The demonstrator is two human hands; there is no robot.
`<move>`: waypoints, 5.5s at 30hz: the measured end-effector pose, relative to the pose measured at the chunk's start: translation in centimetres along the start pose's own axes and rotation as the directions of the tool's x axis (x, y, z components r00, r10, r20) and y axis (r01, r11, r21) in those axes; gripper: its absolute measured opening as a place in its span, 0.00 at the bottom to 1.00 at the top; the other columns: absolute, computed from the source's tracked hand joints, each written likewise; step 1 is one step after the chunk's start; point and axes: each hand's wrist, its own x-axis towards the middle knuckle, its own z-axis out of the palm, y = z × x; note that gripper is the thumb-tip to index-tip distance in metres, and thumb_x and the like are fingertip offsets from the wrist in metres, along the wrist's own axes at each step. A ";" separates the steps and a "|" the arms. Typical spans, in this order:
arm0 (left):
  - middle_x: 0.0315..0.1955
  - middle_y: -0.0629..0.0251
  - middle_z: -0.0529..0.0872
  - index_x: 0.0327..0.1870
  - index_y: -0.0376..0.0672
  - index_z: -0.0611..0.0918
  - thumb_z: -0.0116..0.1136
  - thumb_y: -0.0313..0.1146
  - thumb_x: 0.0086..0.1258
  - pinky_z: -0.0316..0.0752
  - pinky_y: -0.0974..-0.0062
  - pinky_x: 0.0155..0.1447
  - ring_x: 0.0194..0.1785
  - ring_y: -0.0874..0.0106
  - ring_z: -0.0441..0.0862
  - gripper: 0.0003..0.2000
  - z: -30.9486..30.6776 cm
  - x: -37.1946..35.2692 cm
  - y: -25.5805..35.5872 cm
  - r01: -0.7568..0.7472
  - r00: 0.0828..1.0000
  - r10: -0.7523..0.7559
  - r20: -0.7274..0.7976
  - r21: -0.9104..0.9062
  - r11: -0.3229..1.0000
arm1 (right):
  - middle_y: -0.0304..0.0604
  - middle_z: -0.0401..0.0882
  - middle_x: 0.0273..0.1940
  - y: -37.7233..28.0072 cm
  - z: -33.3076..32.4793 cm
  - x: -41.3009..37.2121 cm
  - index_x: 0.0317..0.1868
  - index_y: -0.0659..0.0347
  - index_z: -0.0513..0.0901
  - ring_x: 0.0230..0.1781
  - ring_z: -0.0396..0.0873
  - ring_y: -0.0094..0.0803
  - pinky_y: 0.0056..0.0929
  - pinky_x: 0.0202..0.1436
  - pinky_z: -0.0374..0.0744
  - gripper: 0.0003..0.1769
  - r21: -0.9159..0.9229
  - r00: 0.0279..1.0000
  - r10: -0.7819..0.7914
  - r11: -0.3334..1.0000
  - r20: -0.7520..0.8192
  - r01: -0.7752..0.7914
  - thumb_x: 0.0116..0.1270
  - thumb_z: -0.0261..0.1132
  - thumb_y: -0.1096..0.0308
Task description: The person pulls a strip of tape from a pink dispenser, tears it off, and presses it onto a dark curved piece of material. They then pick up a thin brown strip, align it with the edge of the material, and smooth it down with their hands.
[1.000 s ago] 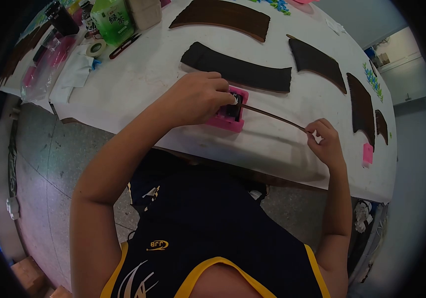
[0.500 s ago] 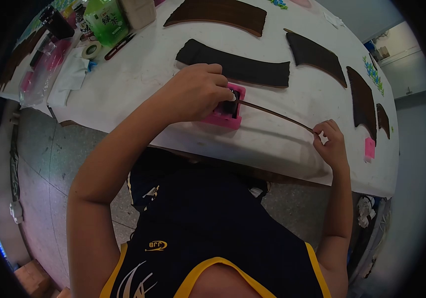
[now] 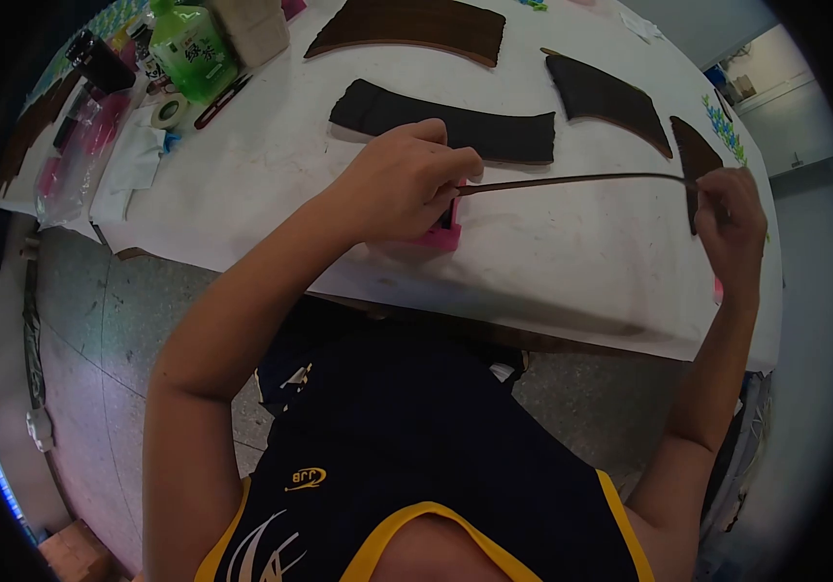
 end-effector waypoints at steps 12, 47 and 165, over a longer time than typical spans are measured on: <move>0.32 0.66 0.89 0.45 0.39 0.84 0.65 0.24 0.68 0.79 0.70 0.45 0.37 0.74 0.83 0.07 -2.0 1.6 1.8 0.424 0.903 -0.349 0.249 -0.639 0.642 | 0.34 0.75 0.45 6.4 -2.0 4.5 0.52 0.62 0.81 0.44 0.72 0.22 0.21 0.53 0.72 0.16 0.456 0.980 0.198 0.869 0.034 -0.191 0.65 0.61 0.82; 0.28 0.65 0.78 0.41 0.41 0.83 0.56 0.28 0.69 0.63 0.76 0.35 0.31 0.74 0.66 0.06 -6.3 -3.8 -9.1 -0.126 0.808 -0.566 0.162 -0.892 -0.435 | 0.40 0.86 0.47 -2.2 17.7 5.6 0.55 0.57 0.84 0.43 0.81 0.26 0.30 0.48 0.80 0.13 0.887 0.902 0.364 -0.460 0.232 -0.042 0.74 0.66 0.80; 0.63 0.54 0.80 0.61 0.37 0.80 0.60 0.52 0.76 0.68 0.48 0.69 0.68 0.53 0.73 0.26 -0.3 0.4 -15.1 0.720 0.676 -0.700 -0.232 0.409 0.560 | 0.58 0.75 0.62 -2.7 28.2 13.2 0.74 0.53 0.75 0.63 0.76 0.58 0.57 0.68 0.76 0.36 -0.058 0.815 0.399 0.908 0.420 -0.415 0.66 0.63 0.53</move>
